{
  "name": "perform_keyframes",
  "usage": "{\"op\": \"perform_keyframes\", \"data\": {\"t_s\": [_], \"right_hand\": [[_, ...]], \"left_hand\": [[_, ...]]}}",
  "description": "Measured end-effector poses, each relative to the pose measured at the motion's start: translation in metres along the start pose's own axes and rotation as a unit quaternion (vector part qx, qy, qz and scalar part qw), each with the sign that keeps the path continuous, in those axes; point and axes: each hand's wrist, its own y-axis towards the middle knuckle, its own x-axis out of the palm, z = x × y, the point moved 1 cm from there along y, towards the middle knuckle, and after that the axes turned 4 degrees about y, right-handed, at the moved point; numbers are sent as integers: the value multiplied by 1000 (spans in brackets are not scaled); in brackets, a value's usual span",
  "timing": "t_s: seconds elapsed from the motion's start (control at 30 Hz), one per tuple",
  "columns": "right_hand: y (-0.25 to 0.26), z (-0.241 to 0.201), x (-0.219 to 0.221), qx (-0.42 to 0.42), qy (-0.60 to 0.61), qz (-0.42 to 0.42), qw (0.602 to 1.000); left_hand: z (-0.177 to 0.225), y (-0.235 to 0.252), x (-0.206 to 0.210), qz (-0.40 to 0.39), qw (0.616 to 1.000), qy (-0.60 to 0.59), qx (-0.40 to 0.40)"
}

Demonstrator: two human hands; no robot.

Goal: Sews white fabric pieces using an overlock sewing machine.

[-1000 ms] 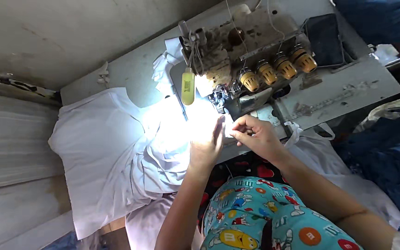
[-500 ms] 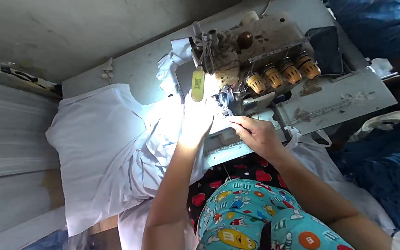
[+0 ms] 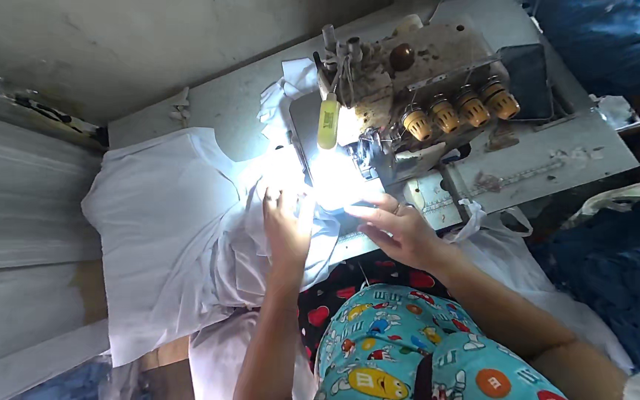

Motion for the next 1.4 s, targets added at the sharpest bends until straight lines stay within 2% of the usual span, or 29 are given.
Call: {"op": "perform_keyframes", "data": {"t_s": [0.07, 0.17, 0.2, 0.3, 0.4, 0.47, 0.53, 0.63, 0.67, 0.73, 0.87, 0.9, 0.97, 1.03, 1.1, 1.17, 1.27, 1.33, 1.4], "right_hand": [[-2, 1, 0, -17, 19, -43, 999], [-3, 10, -13, -19, 16, -69, 997], [-3, 14, -20, -8, 7, -57, 998], [1, 24, -47, 26, -54, -13, 998], [7, 26, -59, 42, -124, 25, 991], [6, 22, -62, 49, -132, 45, 989], [0, 14, -60, 63, -105, 49, 991], [-17, -2, -53, 90, -38, 15, 995], [-23, -7, -50, 90, -22, -5, 996], [-34, -12, -40, 84, -1, -43, 996], [-45, -13, -27, 73, 13, -72, 995], [-44, -14, -26, 72, 11, -71, 995], [-40, -18, -26, 68, 4, -64, 996], [-37, -23, -27, 66, -10, -57, 996], [-36, -24, -30, 75, -26, -52, 996], [-38, -21, -38, 78, -70, -41, 994], [-42, -13, -64, 25, -151, 7, 988], [-40, -13, -90, -23, -128, 30, 991], [-36, -24, -112, -52, -45, 30, 997]], "left_hand": [[11, -26, -3, -13, 999, -42, 22], [33, -40, 5, -106, 981, -133, 91], [39, -38, 10, -118, 977, -142, 110], [60, -20, 30, -81, 979, -103, 156], [96, 7, 25, -114, 981, -69, 144], [102, 11, 23, -115, 978, -82, 152], [88, 2, 26, -110, 971, -135, 165], [67, -21, 12, -169, 949, -213, 158], [58, -24, 2, -179, 949, -204, 160], [30, -18, -19, -149, 970, -133, 140], [-38, 33, -47, -62, 996, 21, 67], [-50, 43, -46, -70, 996, 36, 49], [-65, 54, -36, -135, 989, 55, 18], [-72, 60, -23, -201, 977, 72, -4], [-71, 63, -24, -224, 972, 70, -16], [-59, 64, -46, -197, 980, 37, -13], [-31, 55, -98, -131, 991, -1, 28], [-4, 44, -132, -97, 994, -20, 56], [19, 32, -157, -68, 992, -45, 100]]}}
